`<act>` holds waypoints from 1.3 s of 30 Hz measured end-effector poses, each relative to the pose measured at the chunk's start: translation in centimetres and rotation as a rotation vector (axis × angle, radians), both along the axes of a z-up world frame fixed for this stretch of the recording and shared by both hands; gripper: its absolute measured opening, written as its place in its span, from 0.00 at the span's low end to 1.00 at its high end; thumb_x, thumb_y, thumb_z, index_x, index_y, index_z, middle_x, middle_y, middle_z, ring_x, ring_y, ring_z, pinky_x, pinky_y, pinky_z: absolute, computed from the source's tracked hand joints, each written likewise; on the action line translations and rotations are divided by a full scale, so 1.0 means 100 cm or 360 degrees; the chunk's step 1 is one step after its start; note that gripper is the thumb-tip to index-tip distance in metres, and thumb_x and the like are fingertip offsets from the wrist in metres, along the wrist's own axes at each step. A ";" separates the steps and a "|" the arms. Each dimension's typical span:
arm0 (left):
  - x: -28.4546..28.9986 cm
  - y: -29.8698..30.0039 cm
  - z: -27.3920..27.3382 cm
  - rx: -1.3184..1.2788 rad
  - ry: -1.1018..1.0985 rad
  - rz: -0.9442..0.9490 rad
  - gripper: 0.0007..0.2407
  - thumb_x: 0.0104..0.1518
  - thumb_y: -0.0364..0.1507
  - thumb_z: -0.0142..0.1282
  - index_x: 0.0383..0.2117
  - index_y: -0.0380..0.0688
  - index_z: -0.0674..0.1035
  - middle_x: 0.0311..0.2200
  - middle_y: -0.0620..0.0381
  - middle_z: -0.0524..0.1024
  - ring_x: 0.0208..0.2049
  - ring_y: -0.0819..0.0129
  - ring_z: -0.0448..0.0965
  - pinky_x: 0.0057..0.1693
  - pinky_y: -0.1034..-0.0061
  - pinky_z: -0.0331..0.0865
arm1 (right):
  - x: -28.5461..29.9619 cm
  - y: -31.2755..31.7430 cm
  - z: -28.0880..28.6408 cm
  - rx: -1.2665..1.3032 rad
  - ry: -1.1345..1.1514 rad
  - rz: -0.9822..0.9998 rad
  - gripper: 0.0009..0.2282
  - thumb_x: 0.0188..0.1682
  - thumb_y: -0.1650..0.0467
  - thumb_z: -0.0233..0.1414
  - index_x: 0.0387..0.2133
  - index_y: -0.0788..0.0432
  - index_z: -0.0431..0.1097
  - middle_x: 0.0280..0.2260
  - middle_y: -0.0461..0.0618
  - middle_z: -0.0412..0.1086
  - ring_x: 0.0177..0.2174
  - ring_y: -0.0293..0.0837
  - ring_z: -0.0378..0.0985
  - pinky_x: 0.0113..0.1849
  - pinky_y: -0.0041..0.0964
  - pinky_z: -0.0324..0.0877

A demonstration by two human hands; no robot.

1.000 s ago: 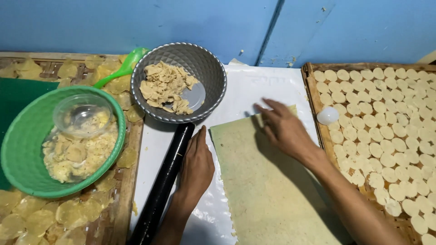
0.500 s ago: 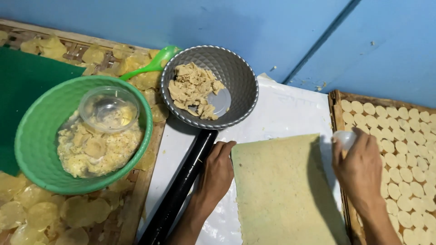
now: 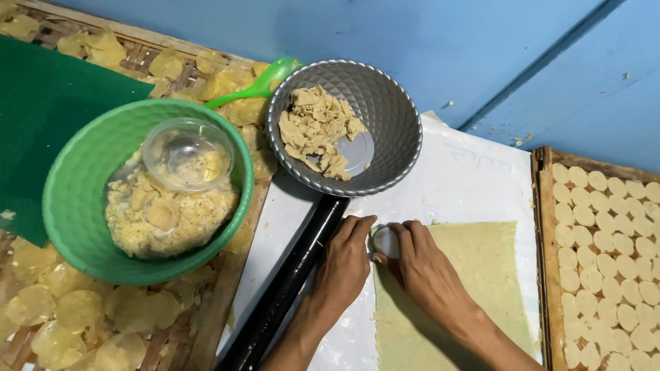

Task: Cutting circular cracker shapes from flattened dough using a small round mold.

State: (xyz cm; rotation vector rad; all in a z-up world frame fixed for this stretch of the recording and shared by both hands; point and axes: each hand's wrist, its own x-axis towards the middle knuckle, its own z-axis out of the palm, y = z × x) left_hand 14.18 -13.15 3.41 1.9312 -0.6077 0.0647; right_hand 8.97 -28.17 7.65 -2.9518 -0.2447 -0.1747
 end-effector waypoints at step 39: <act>-0.005 0.002 -0.008 0.0188 -0.0192 0.0033 0.14 0.52 0.12 0.52 0.45 0.30 0.80 0.40 0.49 0.76 0.28 0.64 0.80 0.36 0.76 0.80 | -0.029 -0.044 0.002 0.0126 -0.0016 -0.0292 0.19 0.55 0.64 0.46 0.50 0.69 0.55 0.37 0.69 0.73 0.24 0.54 0.81 0.19 0.39 0.83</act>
